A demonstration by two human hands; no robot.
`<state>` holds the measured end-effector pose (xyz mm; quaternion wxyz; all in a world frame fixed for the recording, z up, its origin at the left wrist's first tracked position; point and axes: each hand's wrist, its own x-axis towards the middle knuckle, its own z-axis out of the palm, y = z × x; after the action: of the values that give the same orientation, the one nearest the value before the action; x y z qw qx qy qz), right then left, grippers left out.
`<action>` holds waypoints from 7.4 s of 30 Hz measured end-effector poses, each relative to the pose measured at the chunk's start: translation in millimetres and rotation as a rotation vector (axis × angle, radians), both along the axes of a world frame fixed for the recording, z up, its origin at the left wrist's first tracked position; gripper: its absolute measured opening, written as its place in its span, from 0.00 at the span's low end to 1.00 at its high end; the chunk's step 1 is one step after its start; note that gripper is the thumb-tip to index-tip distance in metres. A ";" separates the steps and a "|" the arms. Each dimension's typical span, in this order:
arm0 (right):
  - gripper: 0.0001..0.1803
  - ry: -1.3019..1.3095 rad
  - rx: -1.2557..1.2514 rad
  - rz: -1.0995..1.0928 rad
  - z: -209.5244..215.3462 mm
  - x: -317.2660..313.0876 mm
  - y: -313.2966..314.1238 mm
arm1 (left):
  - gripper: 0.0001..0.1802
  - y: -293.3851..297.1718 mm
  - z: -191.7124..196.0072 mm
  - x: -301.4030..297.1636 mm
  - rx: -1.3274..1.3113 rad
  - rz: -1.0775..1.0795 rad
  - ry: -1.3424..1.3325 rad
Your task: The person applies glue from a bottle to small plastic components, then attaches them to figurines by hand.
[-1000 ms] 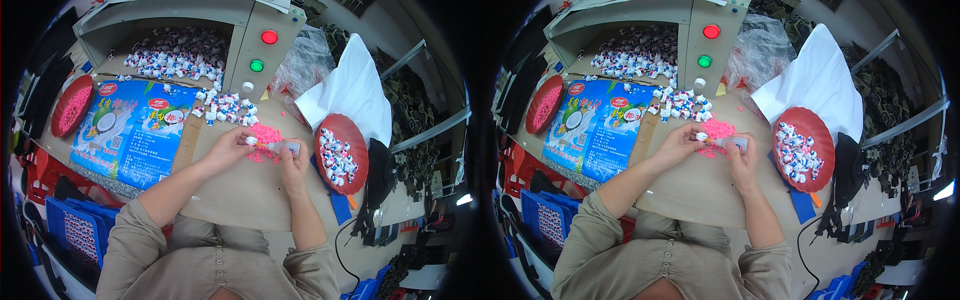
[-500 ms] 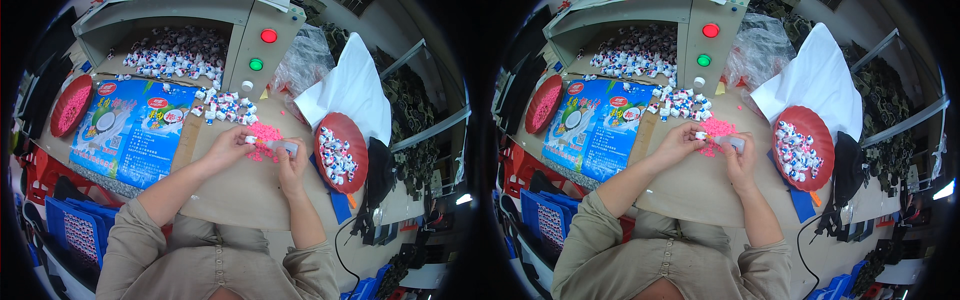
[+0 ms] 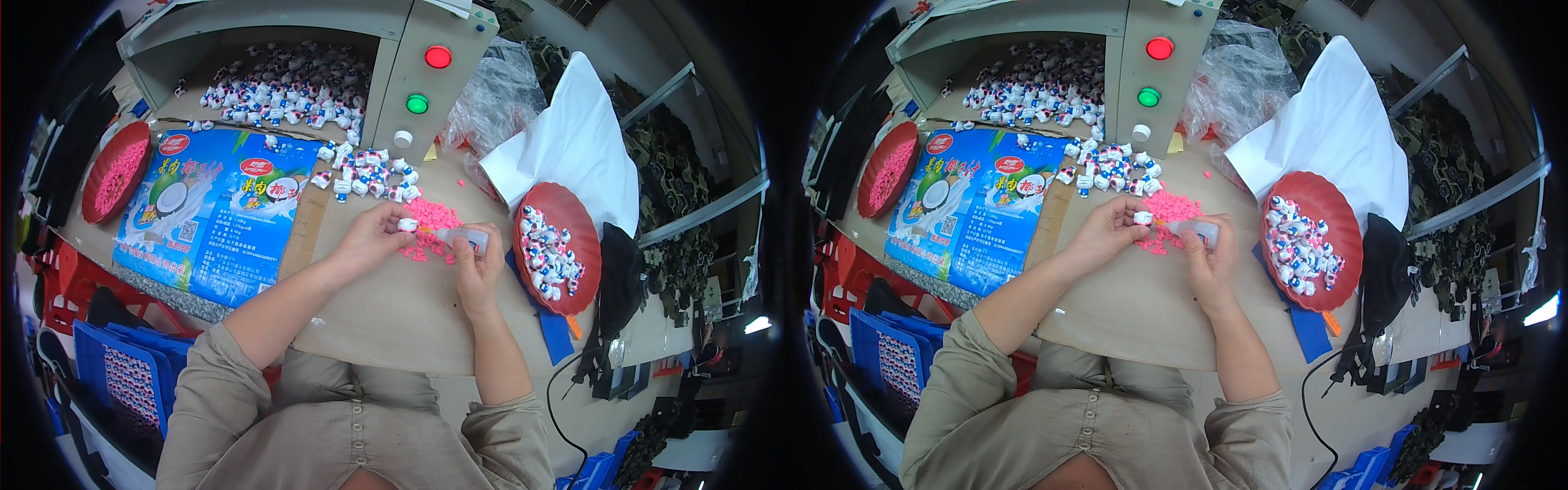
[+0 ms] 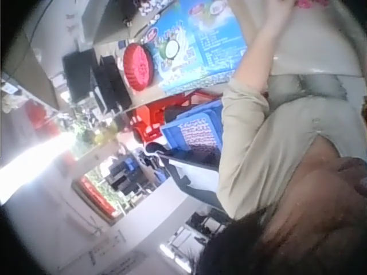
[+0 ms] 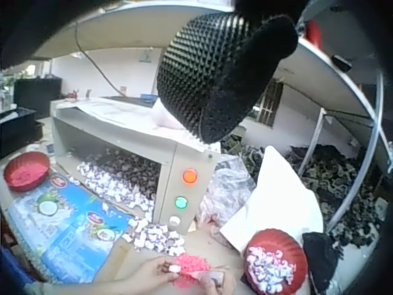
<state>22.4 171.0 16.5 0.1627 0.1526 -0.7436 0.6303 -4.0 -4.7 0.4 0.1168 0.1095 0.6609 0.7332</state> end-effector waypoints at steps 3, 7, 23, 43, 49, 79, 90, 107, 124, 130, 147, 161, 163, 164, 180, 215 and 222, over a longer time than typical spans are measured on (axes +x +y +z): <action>0.10 -0.030 -0.058 0.023 2.9 1.4 -2.0 | 0.14 -0.2 0.9 -0.1 -0.010 0.006 0.009; 0.11 -0.032 -0.058 0.027 0.0 0.6 -0.8 | 0.14 0.4 0.5 0.2 -0.016 0.019 0.024; 0.19 -0.340 -0.268 -0.040 16.4 -11.8 20.7 | 0.14 8.0 1.0 2.9 0.074 -0.067 0.017; 0.07 -0.094 0.796 0.014 7.2 1.2 -12.2 | 0.17 -16.8 2.8 -6.4 0.314 0.070 -0.098; 0.05 0.013 0.681 0.014 4.2 -1.5 -9.9 | 0.18 -14.0 7.0 -3.9 0.158 -0.017 -0.167; 0.07 -0.350 -0.033 -0.004 -5.6 2.3 -23.5 | 0.16 -5.5 -3.3 6.9 0.053 -0.227 -0.043; 0.06 -0.370 -0.066 -0.012 -0.2 2.9 -25.8 | 0.16 -2.8 3.9 7.1 0.152 -0.159 -0.224; 0.12 -0.538 -0.604 0.017 16.4 -4.1 -16.8 | 0.11 -43.8 22.9 -10.6 0.103 0.153 -0.369; 0.15 -0.291 -0.528 -0.010 7.4 -9.2 4.4 | 0.15 -24.0 15.8 -1.3 0.338 -0.183 -0.399; 0.13 -0.227 -0.476 0.146 10.8 -2.4 0.0 | 0.17 -17.1 8.7 1.8 0.253 -0.210 -0.358; 0.12 -0.146 -0.167 0.096 2.1 3.8 -3.7 | 0.14 -8.9 3.8 2.9 -0.003 -0.002 -0.046; 0.12 -0.109 -0.108 0.087 0.3 3.0 -5.1 | 0.13 -8.5 4.3 3.8 -0.001 -0.020 -0.050; 0.12 -0.084 -0.083 0.073 2.1 4.0 -6.6 | 0.13 -8.8 3.8 3.4 0.015 -0.024 -0.052; 0.12 -0.059 -0.060 0.062 3.4 4.6 -8.1 | 0.13 -9.2 3.6 3.3 0.015 -0.023 -0.053; 0.12 0.096 0.120 -0.018 5.2 5.0 -7.9 | 0.15 -9.4 4.6 2.3 0.016 0.004 -0.057; 0.07 -0.327 0.403 -0.076 -3.5 14.0 -16.2 | 0.17 -19.5 13.4 -3.1 0.252 0.119 -0.276; 0.10 -0.185 0.804 -0.038 6.8 21.2 -26.6 | 0.18 -21.4 14.9 -2.6 0.248 0.104 -0.226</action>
<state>43.6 144.4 23.3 0.0341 0.1332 -0.9448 0.2974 -6.6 -26.0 15.3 0.1378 0.0056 0.5526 0.8220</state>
